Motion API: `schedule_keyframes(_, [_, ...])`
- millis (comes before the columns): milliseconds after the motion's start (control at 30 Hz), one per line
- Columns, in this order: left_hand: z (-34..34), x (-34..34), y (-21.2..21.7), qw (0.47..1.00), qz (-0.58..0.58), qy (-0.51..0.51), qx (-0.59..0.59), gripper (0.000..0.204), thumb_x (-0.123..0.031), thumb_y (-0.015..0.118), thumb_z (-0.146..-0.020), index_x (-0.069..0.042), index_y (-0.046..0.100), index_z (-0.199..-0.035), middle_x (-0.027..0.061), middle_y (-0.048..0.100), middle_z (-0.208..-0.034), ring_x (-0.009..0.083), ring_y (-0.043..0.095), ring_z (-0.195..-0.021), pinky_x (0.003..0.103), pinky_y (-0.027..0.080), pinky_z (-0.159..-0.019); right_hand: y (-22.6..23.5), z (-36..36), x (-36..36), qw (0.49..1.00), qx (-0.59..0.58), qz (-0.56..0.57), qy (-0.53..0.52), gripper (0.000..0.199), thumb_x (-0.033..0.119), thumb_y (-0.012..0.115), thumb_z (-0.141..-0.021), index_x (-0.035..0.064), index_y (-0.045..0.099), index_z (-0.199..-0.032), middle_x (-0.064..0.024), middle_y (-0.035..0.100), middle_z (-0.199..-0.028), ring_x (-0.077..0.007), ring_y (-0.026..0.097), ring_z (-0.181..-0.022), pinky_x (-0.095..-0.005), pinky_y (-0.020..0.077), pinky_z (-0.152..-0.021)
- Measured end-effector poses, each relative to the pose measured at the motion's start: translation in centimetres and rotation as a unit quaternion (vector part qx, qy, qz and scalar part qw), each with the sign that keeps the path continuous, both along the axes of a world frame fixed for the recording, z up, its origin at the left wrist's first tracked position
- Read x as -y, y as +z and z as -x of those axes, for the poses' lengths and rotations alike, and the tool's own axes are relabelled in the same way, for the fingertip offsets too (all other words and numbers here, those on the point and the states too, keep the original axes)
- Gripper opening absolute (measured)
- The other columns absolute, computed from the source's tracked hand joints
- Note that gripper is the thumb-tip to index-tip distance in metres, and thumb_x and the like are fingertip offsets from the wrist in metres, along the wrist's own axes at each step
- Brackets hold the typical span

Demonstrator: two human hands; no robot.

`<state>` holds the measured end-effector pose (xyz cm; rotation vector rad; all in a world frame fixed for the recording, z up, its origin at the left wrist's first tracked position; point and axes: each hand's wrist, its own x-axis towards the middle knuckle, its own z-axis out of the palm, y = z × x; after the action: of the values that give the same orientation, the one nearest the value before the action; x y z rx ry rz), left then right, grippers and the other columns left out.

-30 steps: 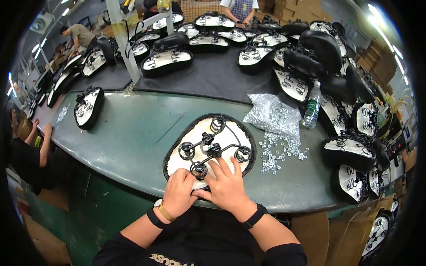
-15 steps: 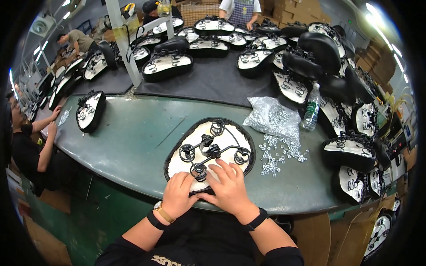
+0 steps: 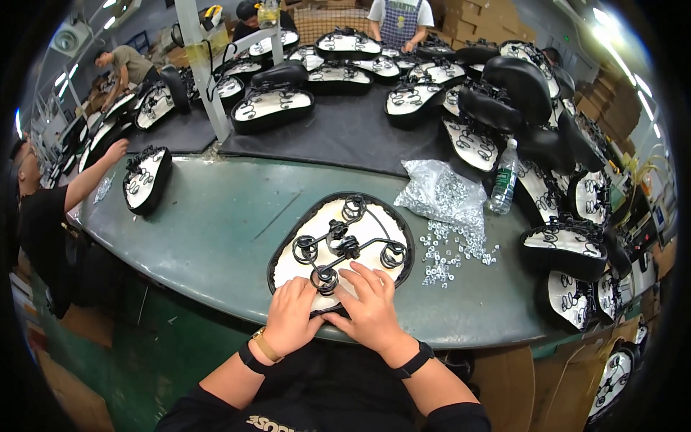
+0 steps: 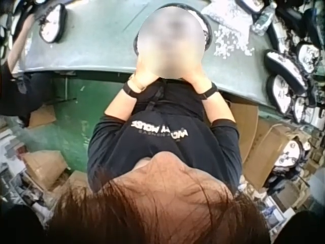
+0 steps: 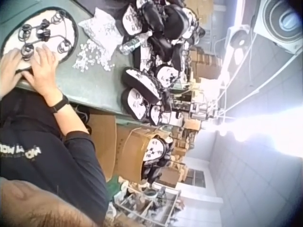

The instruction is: The person picks up a nut from the table, places it onto a bolt on the bicycle seat frame, and repeats this for the other bolts before placing the finished seat into a cardboard box.

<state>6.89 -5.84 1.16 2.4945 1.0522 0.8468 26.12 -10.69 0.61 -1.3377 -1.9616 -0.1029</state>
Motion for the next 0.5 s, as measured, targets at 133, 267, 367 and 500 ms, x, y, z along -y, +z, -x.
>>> schedule_keyframes(133, [0.7, -0.2, -0.6, 1.0, 0.018, -0.015, 0.016, 0.074, -0.01, 0.086, -0.07, 0.0, 0.052, -0.135, 0.0125, 0.057, -0.108, 0.0345, 0.058, -0.102, 0.045, 0.047, -0.088, 1.8, 1.0, 0.2, 0.993, 0.09, 0.057, -0.048, 0.046, 0.032, 0.088, -0.072, 0.0133, 0.075, -0.112, -0.0108, 0.061, -0.139, -0.0326, 0.047, -0.14, -0.0552, 0.0323, -0.109])
schedule_keyframes(267, [0.7, -0.3, -0.9, 1.0, 0.002, -0.008, 0.027, 0.075, -0.011, 0.087, -0.07, -0.001, 0.053, -0.136, 0.0128, 0.058, -0.11, 0.0342, 0.058, -0.103, 0.045, 0.047, -0.088, 0.1, -0.5, 0.1, 0.998, 0.043, 0.014, 0.034, 0.051, 0.036, 0.087, -0.073, 0.0122, 0.074, -0.117, -0.012, 0.058, -0.143, -0.0339, 0.046, -0.141, -0.057, 0.0307, -0.11])
schedule_keyframes(367, [0.8, -0.5, -1.2, 0.998, 0.021, -0.024, 0.047, 0.077, -0.012, 0.088, -0.069, -0.002, 0.053, -0.136, 0.0126, 0.059, -0.111, 0.034, 0.059, -0.103, 0.044, 0.047, -0.088, -0.4, -0.5, 0.2, 0.999, -0.013, 0.034, -0.003, 0.046, 0.034, 0.087, -0.075, 0.0157, 0.075, -0.115, -0.0105, 0.058, -0.144, -0.0337, 0.045, -0.141, -0.0569, 0.0297, -0.11])
schedule_keyframes(500, [1.3, -0.4, -1.4, 0.999, 0.023, -0.022, 0.035, 0.075, -0.013, 0.088, -0.07, -0.002, 0.054, -0.135, 0.0122, 0.061, -0.113, 0.0342, 0.06, -0.105, 0.044, 0.048, -0.091, 1.7, 1.1, 0.4, 0.991, 0.089, 0.08, -0.065, 0.042, 0.029, 0.087, -0.075, 0.0185, 0.076, -0.114, -0.0086, 0.059, -0.142, -0.0333, 0.046, -0.141, -0.0545, 0.0311, -0.11])
